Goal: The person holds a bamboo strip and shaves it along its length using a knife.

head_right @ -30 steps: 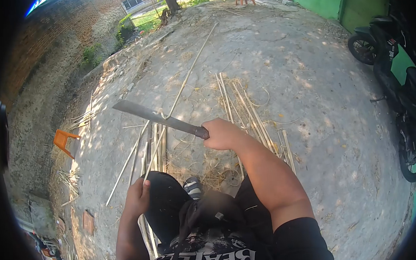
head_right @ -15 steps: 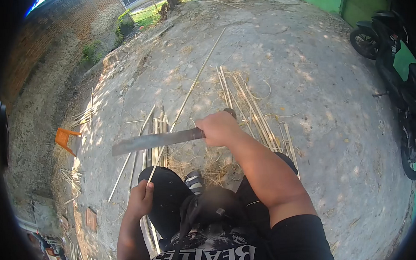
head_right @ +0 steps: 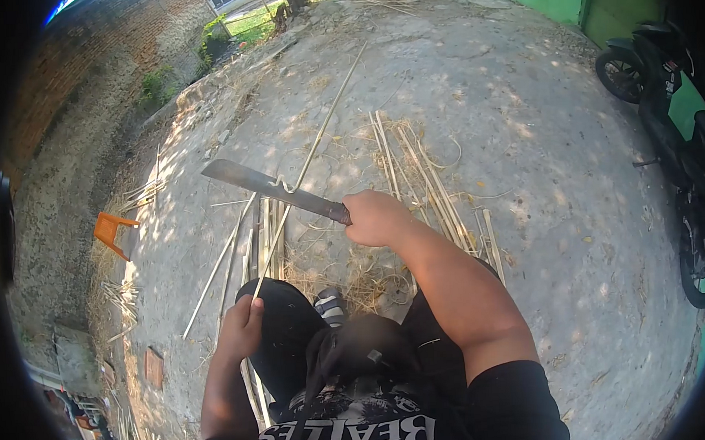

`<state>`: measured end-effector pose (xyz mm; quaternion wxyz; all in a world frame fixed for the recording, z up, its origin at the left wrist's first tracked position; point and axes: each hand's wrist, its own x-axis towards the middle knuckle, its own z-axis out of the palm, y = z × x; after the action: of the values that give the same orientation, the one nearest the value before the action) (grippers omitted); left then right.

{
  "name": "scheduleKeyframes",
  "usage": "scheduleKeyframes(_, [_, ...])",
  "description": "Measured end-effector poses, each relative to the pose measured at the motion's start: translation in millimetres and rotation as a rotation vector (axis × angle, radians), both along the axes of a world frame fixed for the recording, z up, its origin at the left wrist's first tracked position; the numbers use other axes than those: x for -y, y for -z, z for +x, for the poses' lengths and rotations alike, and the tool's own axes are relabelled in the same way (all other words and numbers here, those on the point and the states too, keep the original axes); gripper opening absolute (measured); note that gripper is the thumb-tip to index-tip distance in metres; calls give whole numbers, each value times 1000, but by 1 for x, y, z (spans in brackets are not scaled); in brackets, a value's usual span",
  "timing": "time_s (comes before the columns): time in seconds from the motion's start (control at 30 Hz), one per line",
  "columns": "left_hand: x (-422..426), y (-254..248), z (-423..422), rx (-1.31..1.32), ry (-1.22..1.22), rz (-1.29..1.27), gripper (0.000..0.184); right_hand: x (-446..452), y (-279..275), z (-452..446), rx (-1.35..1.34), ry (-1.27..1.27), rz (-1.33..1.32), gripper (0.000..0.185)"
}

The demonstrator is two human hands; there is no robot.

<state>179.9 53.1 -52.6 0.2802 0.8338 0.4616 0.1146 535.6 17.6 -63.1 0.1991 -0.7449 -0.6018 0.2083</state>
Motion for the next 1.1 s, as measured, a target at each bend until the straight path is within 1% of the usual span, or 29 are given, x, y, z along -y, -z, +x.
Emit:
scheduleKeyframes(0.1, [-2,5,7,-7,19,17,41,0,3,-11,10,-200,-36,21])
scheduleKeyframes(0.23, [-3,4,11,1,56,1,40,4,1,-41,212,-314,-14,21])
scheduleKeyframes(0.33, [-6,-2,-10,-41,21,-43,39,-2,0,-3,222,-160,-54,21])
scheduleKeyframes(0.4, [-6,-6,-22,-74,6,-43,40,-9,6,31,124,69,-121,20])
scheduleKeyframes(0.5, [-2,-7,-24,-60,3,-6,40,-6,7,34,138,55,-115,20])
scheduleKeyframes(0.6, [-7,-1,-24,-20,-13,-35,41,-8,17,21,-100,-15,-56,15])
scheduleKeyframes(0.7, [-6,3,-20,27,-19,-41,41,-8,18,13,-196,-51,-35,17])
scheduleKeyframes(0.8, [-5,4,-14,44,-18,-24,42,1,4,-5,26,-92,55,17])
scheduleKeyframes(0.9, [-3,1,-7,35,4,-64,42,4,2,-32,154,-230,21,17])
scheduleKeyframes(1.0, [-6,0,-25,31,47,-158,42,2,-3,-25,264,-301,-47,17])
scheduleKeyframes(1.07, [-6,-7,-56,15,43,-272,41,-4,9,14,163,-84,-42,17])
scheduleKeyframes(1.1, [-1,-20,-64,-29,-1,-278,41,-7,12,29,119,26,-36,17])
